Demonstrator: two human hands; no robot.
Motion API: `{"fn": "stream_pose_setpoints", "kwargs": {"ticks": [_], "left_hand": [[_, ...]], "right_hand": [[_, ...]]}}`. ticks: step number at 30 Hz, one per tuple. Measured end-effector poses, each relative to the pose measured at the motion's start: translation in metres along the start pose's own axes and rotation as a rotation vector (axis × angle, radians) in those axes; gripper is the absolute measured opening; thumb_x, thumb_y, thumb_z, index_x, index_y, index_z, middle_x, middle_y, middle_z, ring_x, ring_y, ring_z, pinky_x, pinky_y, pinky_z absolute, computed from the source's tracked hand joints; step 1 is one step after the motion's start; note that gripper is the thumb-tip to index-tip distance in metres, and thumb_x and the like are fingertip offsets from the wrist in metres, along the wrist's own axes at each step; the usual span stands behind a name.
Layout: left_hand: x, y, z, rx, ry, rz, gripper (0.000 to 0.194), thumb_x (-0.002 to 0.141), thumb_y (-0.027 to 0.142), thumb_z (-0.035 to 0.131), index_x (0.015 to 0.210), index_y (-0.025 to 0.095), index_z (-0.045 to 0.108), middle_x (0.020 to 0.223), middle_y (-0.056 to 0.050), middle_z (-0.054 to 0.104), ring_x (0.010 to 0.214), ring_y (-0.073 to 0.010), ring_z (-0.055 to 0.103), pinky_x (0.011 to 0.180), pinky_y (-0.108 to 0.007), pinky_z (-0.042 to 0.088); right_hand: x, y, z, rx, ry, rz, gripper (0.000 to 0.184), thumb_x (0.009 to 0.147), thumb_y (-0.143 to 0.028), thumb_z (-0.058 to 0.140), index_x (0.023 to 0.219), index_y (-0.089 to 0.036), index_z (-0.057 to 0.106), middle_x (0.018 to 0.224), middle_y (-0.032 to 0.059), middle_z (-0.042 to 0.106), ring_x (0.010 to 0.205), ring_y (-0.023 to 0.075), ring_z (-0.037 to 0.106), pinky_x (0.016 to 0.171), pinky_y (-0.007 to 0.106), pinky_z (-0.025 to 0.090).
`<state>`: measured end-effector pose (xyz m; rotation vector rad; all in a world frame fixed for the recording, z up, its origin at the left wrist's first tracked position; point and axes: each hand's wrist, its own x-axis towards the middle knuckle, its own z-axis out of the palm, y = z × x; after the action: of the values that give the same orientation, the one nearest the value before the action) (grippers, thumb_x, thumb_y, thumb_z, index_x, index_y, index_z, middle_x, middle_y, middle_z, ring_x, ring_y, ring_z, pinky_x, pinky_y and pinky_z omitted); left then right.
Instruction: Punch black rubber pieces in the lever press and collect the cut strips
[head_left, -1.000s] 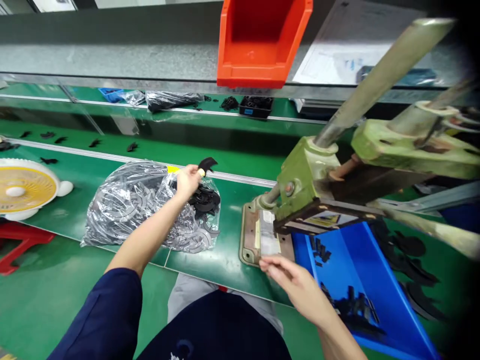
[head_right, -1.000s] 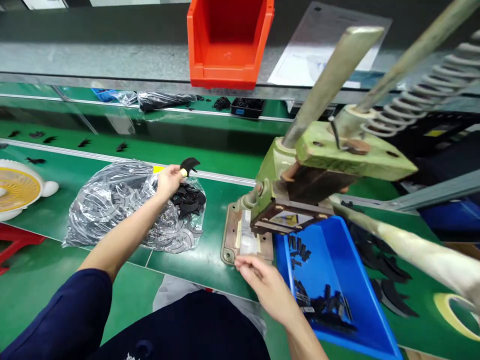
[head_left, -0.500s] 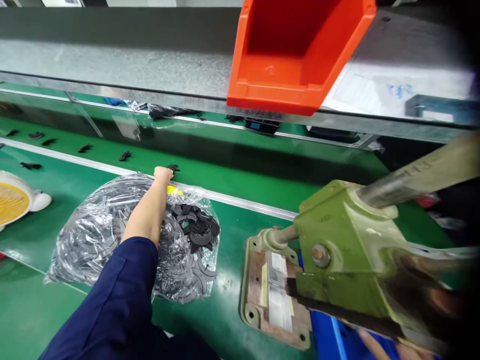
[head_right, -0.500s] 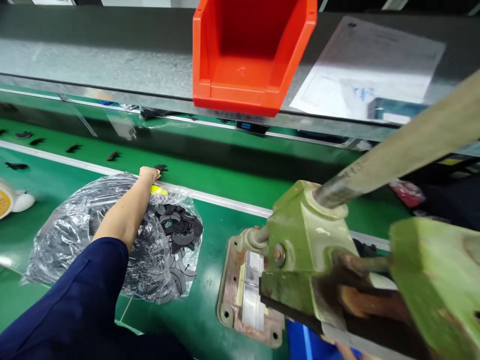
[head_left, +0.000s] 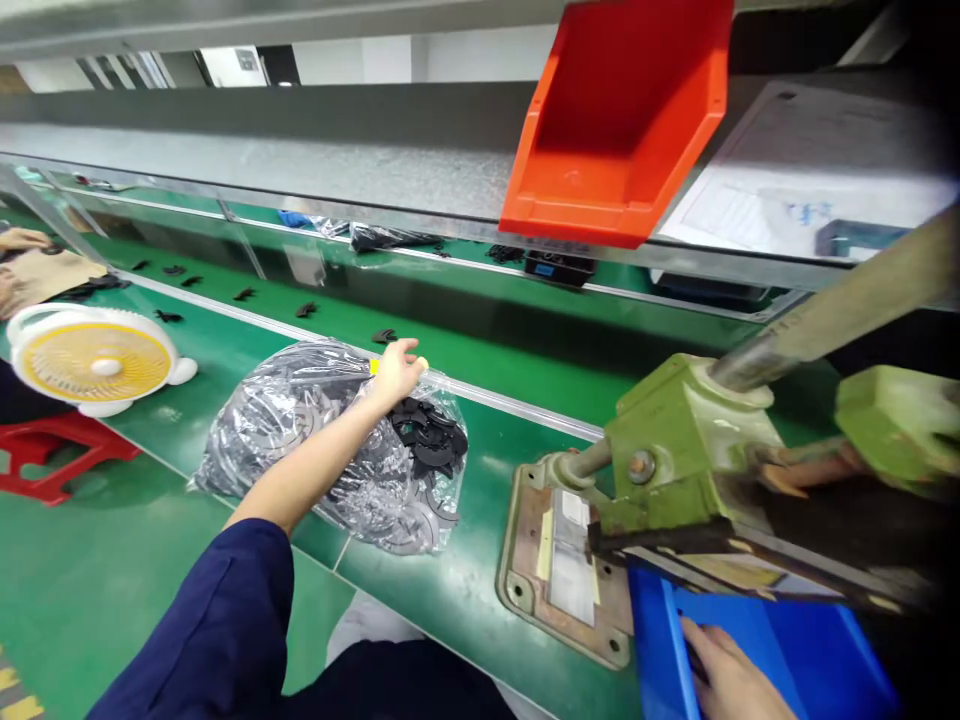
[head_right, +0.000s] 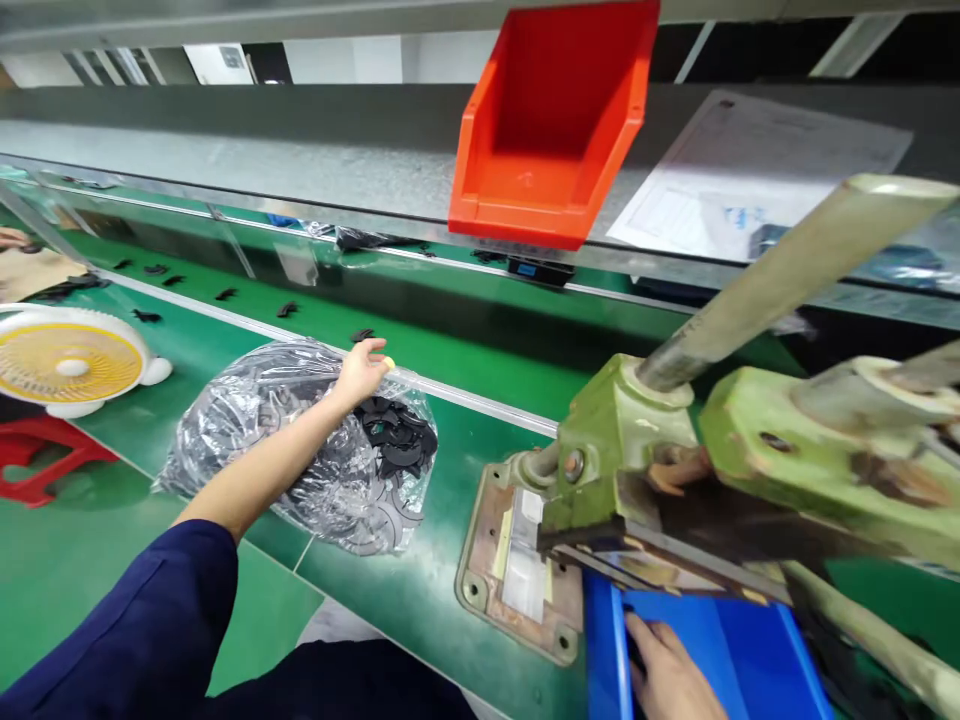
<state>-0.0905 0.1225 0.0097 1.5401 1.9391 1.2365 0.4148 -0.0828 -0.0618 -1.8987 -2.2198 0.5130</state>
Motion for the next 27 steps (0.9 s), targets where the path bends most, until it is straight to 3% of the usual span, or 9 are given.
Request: {"fn": "stream_pose_setpoints", "kwargs": {"ticks": [3, 6, 9, 12, 15, 18, 20, 23, 27], "left_hand": [[-0.055, 0.009, 0.000, -0.131, -0.087, 0.078, 0.036, 0.079, 0.014, 0.065, 0.114, 0.013, 0.064, 0.118, -0.012, 0.067, 0.093, -0.0198, 0.069, 0.084, -0.035, 0.058], [-0.102, 0.016, -0.004, -0.259, -0.164, 0.097, 0.031, 0.078, 0.017, 0.065, 0.108, 0.014, 0.067, 0.111, -0.011, 0.069, 0.089, -0.0188, 0.070, 0.077, -0.032, 0.059], [-0.141, 0.026, -0.009, -0.326, -0.231, 0.079, 0.030, 0.079, 0.025, 0.067, 0.107, 0.014, 0.067, 0.107, -0.010, 0.071, 0.088, -0.0193, 0.070, 0.076, -0.033, 0.059], [-0.177, 0.042, -0.006, -0.355, -0.323, 0.087, 0.030, 0.080, 0.032, 0.068, 0.105, 0.014, 0.069, 0.102, -0.009, 0.073, 0.086, -0.0191, 0.070, 0.077, -0.033, 0.059], [-0.219, 0.068, 0.006, -0.381, -0.507, 0.166, 0.025, 0.085, 0.032, 0.066, 0.104, 0.016, 0.070, 0.097, -0.008, 0.073, 0.085, -0.0184, 0.070, 0.077, -0.032, 0.058], [-0.260, 0.100, 0.021, -0.408, -0.699, 0.333, 0.022, 0.088, 0.027, 0.064, 0.106, 0.018, 0.071, 0.101, -0.008, 0.073, 0.089, -0.0180, 0.070, 0.078, -0.031, 0.058], [-0.280, 0.118, 0.030, -0.455, -0.764, 0.416, 0.023, 0.088, 0.024, 0.065, 0.109, 0.018, 0.071, 0.103, -0.008, 0.072, 0.090, -0.0177, 0.069, 0.076, -0.030, 0.058], [-0.296, 0.130, 0.039, -0.507, -0.724, 0.487, 0.018, 0.087, 0.021, 0.068, 0.104, 0.018, 0.072, 0.097, -0.007, 0.072, 0.086, -0.0164, 0.069, 0.076, -0.028, 0.059], [-0.300, 0.125, 0.041, -0.528, -0.600, 0.648, 0.008, 0.090, 0.018, 0.066, 0.094, 0.018, 0.072, 0.091, -0.006, 0.073, 0.085, -0.0154, 0.070, 0.078, -0.027, 0.058]], "right_hand": [[-0.010, -0.004, -0.006, 0.163, -0.126, 0.090, 0.023, 0.071, -0.039, 0.048, 0.075, -0.029, 0.069, 0.067, 0.0053, 0.074, 0.065, 0.0272, 0.072, 0.060, 0.035, 0.057], [-0.024, -0.014, -0.019, 0.320, -0.119, 0.198, 0.020, 0.068, -0.046, 0.056, 0.070, -0.029, 0.068, 0.060, 0.0025, 0.071, 0.059, 0.0267, 0.069, 0.057, 0.036, 0.052], [-0.037, -0.027, -0.035, 0.625, 0.146, 0.290, 0.022, 0.056, -0.047, 0.074, 0.066, -0.027, 0.070, 0.070, 0.0045, 0.074, 0.066, 0.0259, 0.067, 0.060, 0.035, 0.051], [-0.047, -0.038, -0.044, 0.730, 0.332, 0.371, 0.036, 0.056, -0.053, 0.079, 0.078, -0.025, 0.074, 0.084, 0.0064, 0.075, 0.075, 0.0220, 0.065, 0.067, 0.033, 0.052], [-0.058, -0.059, -0.037, 0.898, 0.396, 0.393, 0.046, 0.068, -0.060, 0.073, 0.094, -0.022, 0.071, 0.077, 0.0049, 0.071, 0.063, 0.0162, 0.060, 0.062, 0.032, 0.051], [-0.065, -0.095, -0.018, 1.108, 0.356, 0.328, 0.048, 0.073, -0.062, 0.069, 0.095, -0.021, 0.066, 0.069, 0.0027, 0.067, 0.060, 0.0162, 0.062, 0.057, 0.032, 0.052], [-0.069, -0.118, -0.006, 1.202, 0.329, 0.271, 0.044, 0.075, -0.060, 0.069, 0.094, -0.021, 0.064, 0.065, 0.0019, 0.066, 0.060, 0.0168, 0.064, 0.056, 0.031, 0.053], [-0.074, -0.140, 0.006, 1.261, 0.335, 0.182, 0.038, 0.078, -0.055, 0.069, 0.094, -0.021, 0.064, 0.064, 0.0010, 0.066, 0.058, 0.0160, 0.064, 0.056, 0.031, 0.054], [-0.083, -0.144, 0.011, 1.197, 0.444, 0.046, 0.021, 0.078, -0.040, 0.074, 0.090, -0.023, 0.069, 0.083, 0.0033, 0.071, 0.068, 0.0148, 0.067, 0.063, 0.031, 0.057]]}}
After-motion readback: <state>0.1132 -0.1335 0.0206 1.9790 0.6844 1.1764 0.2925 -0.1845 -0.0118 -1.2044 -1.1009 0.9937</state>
